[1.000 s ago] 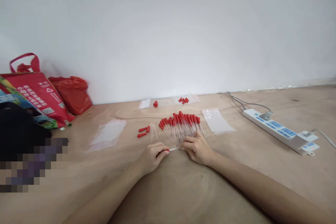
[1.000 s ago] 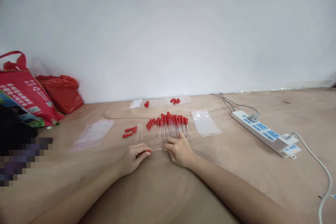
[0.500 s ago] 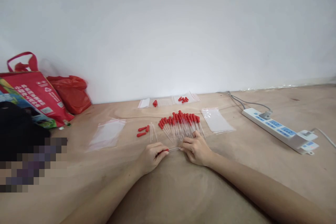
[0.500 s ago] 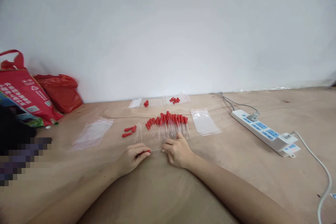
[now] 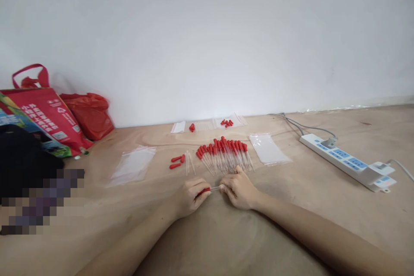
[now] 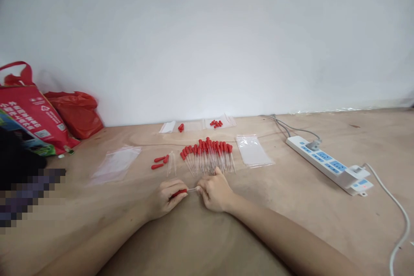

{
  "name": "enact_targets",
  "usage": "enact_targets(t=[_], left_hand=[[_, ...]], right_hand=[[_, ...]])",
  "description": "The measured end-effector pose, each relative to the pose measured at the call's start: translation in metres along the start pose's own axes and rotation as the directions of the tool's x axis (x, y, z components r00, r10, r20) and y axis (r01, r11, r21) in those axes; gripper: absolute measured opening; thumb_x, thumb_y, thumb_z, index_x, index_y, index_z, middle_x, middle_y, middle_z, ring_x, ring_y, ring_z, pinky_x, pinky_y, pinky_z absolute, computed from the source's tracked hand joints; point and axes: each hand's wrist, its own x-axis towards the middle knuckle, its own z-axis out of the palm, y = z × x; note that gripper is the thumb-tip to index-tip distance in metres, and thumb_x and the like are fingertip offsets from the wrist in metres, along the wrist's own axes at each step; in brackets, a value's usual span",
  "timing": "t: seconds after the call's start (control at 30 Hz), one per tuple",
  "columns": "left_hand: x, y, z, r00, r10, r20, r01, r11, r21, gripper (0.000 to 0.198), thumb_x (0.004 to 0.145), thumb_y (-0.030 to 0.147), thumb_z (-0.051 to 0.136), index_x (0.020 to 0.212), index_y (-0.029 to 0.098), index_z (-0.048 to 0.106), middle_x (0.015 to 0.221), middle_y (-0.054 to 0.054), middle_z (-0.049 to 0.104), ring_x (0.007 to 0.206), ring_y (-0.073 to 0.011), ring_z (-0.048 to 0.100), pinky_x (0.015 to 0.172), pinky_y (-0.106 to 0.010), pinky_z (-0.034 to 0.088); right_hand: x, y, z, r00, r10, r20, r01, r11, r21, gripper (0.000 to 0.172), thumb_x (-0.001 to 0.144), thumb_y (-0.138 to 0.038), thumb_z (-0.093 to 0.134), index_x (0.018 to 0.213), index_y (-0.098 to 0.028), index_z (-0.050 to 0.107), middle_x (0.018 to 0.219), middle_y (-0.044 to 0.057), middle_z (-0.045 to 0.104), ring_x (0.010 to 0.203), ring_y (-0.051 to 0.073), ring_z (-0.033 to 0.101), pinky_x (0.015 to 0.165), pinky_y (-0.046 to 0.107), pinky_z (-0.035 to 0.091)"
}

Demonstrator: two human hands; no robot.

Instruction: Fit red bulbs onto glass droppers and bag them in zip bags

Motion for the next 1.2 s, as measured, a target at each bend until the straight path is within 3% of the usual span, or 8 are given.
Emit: enact_targets(t=[0.17, 0.3, 0.5, 0.57, 0.73, 0.83, 0.97, 1.2], left_hand=[[0.0, -0.001, -0.001, 0.999, 0.024, -0.029, -0.024, 0.999, 0.026, 0.02, 0.086, 0.021, 0.038, 0.082, 0.014, 0.056, 0.073, -0.006, 0.059, 0.067, -0.0136, 0.053, 0.062, -0.023, 0.043], [0.0, -0.005, -0.006, 0.992, -0.009, -0.128, 0.015, 0.999, 0.045, 0.019, 0.086, 0.02, 0.038, 0.087, 0.015, 0.056, 0.079, -0.006, 0.06, 0.073, -0.014, 0.054, 0.067, -0.024, 0.044], [0.0, -0.014, -0.015, 0.972, -0.058, -0.226, 0.086, 0.989, 0.117, 0.021, 0.083, 0.027, 0.046, 0.1, 0.018, 0.054, 0.09, -0.006, 0.06, 0.087, -0.0177, 0.053, 0.08, -0.031, 0.041], [-0.001, -0.021, -0.02, 0.936, -0.143, -0.321, 0.216, 0.955, 0.203, 0.027, 0.08, 0.03, 0.05, 0.103, 0.018, 0.053, 0.095, -0.007, 0.059, 0.091, -0.0205, 0.052, 0.083, -0.035, 0.039], [-0.012, -0.053, -0.031, 0.737, -0.352, -0.578, 0.566, 0.788, 0.242, 0.018, 0.077, 0.024, 0.046, 0.088, 0.015, 0.056, 0.085, -0.008, 0.059, 0.083, -0.0224, 0.052, 0.077, -0.036, 0.039], [-0.018, -0.068, -0.034, 0.666, -0.467, -0.582, 0.675, 0.709, 0.203, 0.015, 0.073, 0.023, 0.048, 0.082, 0.016, 0.057, 0.079, -0.006, 0.058, 0.08, -0.0227, 0.053, 0.075, -0.035, 0.041], [-0.021, -0.073, -0.034, 0.611, -0.586, -0.533, 0.747, 0.649, 0.143, 0.014, 0.07, 0.027, 0.052, 0.076, 0.017, 0.059, 0.073, -0.004, 0.053, 0.072, -0.02, 0.053, 0.068, -0.032, 0.042], [-0.02, -0.073, -0.029, 0.641, -0.636, -0.43, 0.735, 0.67, 0.105, 0.011, 0.067, 0.022, 0.055, 0.074, 0.016, 0.061, 0.071, -0.003, 0.053, 0.064, -0.0155, 0.052, 0.064, -0.028, 0.042]], right_hand=[[0.002, -0.007, -0.003, 0.996, 0.081, 0.022, -0.083, 0.986, 0.148, 0.027, 0.084, -0.017, 0.035, 0.066, -0.017, 0.056, 0.067, -0.002, 0.062, 0.06, 0.01, 0.051, 0.071, 0.028, 0.023], [0.006, -0.013, -0.019, 0.991, 0.113, 0.073, -0.127, 0.966, 0.227, 0.029, 0.084, -0.021, 0.036, 0.068, -0.019, 0.061, 0.064, -0.002, 0.063, 0.057, 0.01, 0.051, 0.072, 0.028, 0.028], [0.019, -0.005, -0.029, 0.979, 0.122, 0.161, -0.172, 0.923, 0.343, 0.017, 0.074, -0.02, 0.048, 0.07, -0.02, 0.065, 0.064, -0.002, 0.062, 0.056, 0.01, 0.051, 0.058, 0.021, 0.033], [0.03, -0.001, -0.027, 0.967, 0.211, 0.142, -0.249, 0.897, 0.364, 0.018, 0.074, -0.021, 0.047, 0.07, -0.017, 0.064, 0.065, -0.001, 0.063, 0.058, 0.011, 0.052, 0.055, 0.02, 0.033], [0.068, -0.005, -0.019, 0.89, 0.436, -0.135, -0.408, 0.892, 0.192, 0.021, 0.075, -0.02, 0.044, 0.09, -0.016, 0.057, 0.077, 0.004, 0.065, 0.073, 0.016, 0.057, 0.066, 0.025, 0.033], [0.088, -0.012, -0.011, 0.853, 0.489, -0.182, -0.486, 0.872, 0.066, 0.027, 0.075, -0.02, 0.043, 0.1, -0.014, 0.05, 0.078, 0.007, 0.065, 0.077, 0.019, 0.058, 0.071, 0.031, 0.029], [0.101, -0.011, 0.002, 0.842, 0.504, -0.193, -0.523, 0.85, -0.06, 0.022, 0.073, -0.02, 0.043, 0.093, -0.013, 0.05, 0.079, 0.009, 0.064, 0.076, 0.021, 0.058, 0.073, 0.034, 0.024], [0.104, -0.015, 0.008, 0.886, 0.416, -0.205, -0.442, 0.891, -0.102, 0.021, 0.077, -0.026, 0.04, 0.083, -0.015, 0.056, 0.085, 0.01, 0.064, 0.079, 0.021, 0.057, 0.074, 0.035, 0.023]])
